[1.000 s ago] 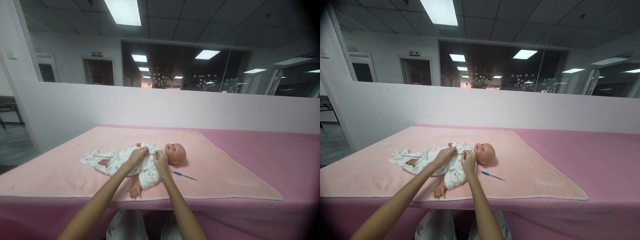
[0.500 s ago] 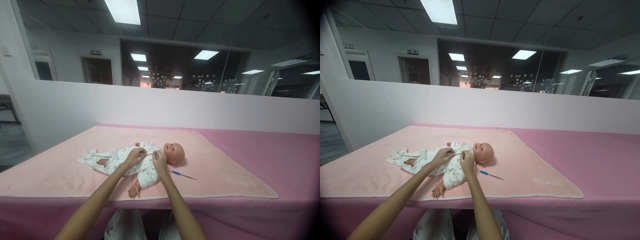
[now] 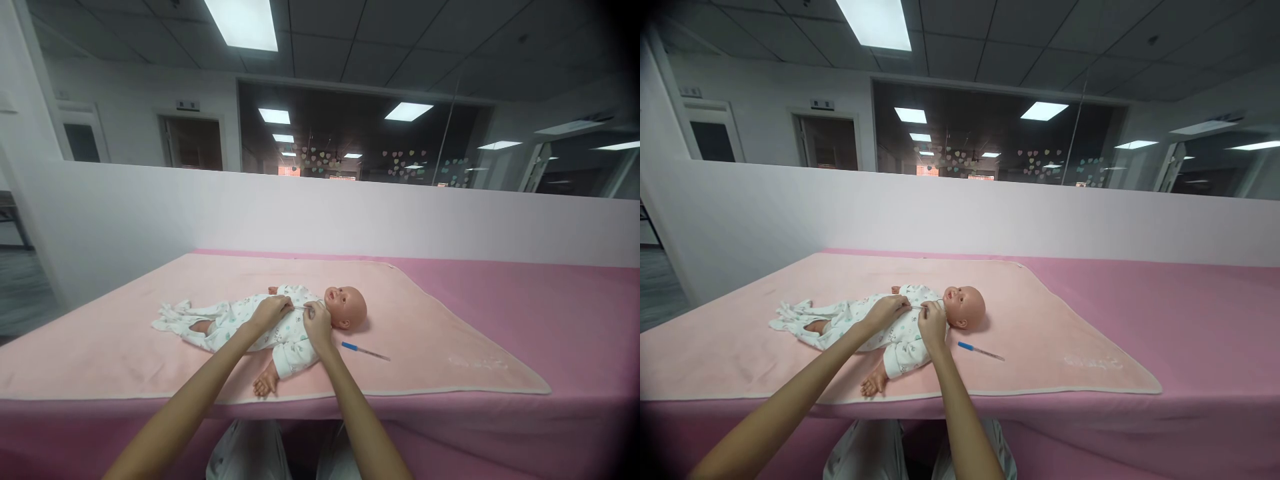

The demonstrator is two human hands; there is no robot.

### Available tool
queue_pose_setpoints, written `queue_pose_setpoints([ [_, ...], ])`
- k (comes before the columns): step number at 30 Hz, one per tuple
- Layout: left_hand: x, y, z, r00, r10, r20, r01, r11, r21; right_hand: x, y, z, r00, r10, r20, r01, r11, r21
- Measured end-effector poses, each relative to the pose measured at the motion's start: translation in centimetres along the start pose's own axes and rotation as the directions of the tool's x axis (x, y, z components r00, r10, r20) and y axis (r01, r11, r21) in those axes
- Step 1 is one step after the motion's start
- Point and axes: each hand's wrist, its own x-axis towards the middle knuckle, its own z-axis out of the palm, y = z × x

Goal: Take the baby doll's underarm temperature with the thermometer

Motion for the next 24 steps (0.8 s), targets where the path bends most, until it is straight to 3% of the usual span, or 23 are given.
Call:
queue_pose_setpoints([
  [11, -0.1, -0.2, -1.1, 0.995, 0.051, 0.088, -0.050, 0.999, -0.020, -0.2, 0.0, 0.1, 1.000, 0.001, -0.011, -0.001, 1.000, 0.003],
  [24, -0.5, 0.8, -0.4, 0.998, 0.052, 0.041, -0.054, 0.997, 0.054, -0.2, 0.1, 0.1, 1.000, -0.005, -0.012, 0.005, 1.000, -0.010],
])
